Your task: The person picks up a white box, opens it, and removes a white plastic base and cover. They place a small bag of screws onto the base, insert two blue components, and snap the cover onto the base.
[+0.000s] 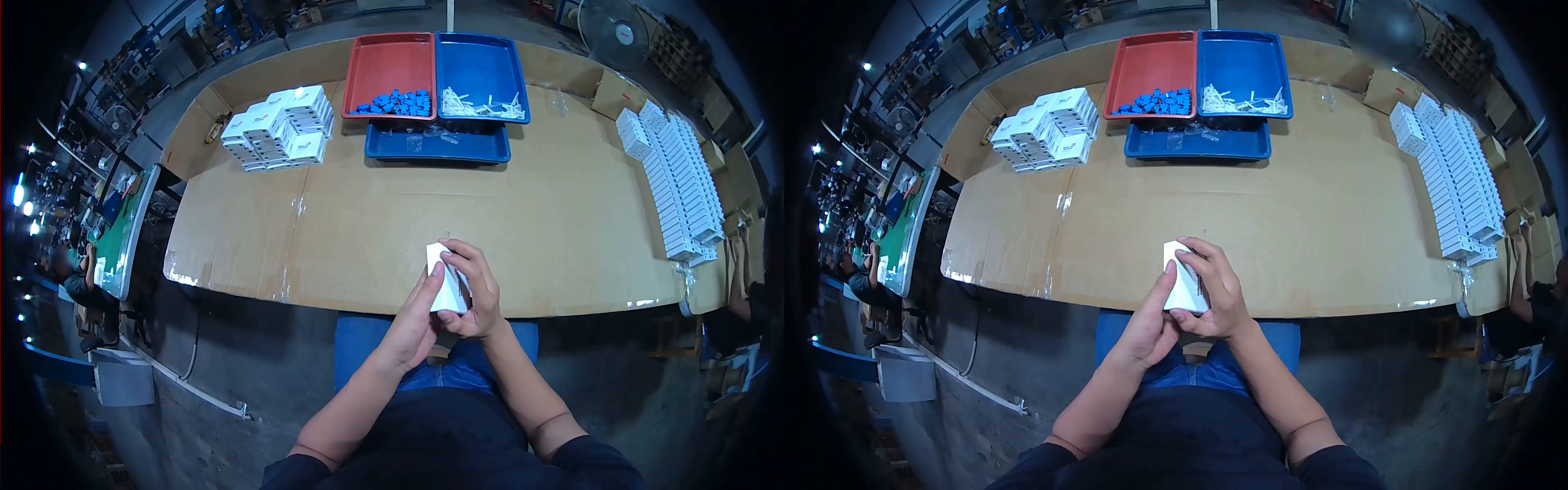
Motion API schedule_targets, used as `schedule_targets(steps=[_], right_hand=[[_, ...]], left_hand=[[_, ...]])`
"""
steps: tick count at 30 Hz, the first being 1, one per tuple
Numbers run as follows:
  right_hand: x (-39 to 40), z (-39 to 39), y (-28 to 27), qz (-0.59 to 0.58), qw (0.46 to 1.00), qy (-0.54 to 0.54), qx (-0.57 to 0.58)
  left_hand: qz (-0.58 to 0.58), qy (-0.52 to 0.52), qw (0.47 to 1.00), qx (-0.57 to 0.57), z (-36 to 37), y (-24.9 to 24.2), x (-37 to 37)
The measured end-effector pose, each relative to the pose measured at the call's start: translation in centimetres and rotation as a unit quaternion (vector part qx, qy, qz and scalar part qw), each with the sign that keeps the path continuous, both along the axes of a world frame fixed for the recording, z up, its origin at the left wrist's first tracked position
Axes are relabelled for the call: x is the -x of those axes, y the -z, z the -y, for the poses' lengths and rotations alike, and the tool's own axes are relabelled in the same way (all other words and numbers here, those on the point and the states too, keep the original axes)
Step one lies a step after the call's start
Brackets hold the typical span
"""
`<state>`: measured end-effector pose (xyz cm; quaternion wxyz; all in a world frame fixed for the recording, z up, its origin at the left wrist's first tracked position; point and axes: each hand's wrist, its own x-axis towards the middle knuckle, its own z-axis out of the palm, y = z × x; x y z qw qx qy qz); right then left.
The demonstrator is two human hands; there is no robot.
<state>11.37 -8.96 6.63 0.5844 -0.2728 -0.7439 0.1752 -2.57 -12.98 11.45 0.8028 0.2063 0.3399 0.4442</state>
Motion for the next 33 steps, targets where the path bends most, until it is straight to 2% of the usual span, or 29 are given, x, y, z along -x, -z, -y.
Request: schedule_targets(steps=[6,8,11,33], right_hand=[[1.3,0.2,-0.1,0.011,1.0,-0.001,0.009],[1.7,0.2,0.4,0.018,1.0,0.004,0.005],[1.8,0.0,0.8,0.023,0.999,0.011,-0.021],[1.9,-0.1,2.9,0.005,1.0,0.007,0.0]], left_hand=[[-0.043,-0.062,0.997,0.008,0.6,0.6,0.0],[-0.068,-0.075,0.995,-0.021,0.5,1.5,0.1],[-0.072,-0.088,0.993,-0.023,0.4,0.0,-0.3],[-0.086,-0.065,0.994,-0.011,-0.5,3.1,0.1]])
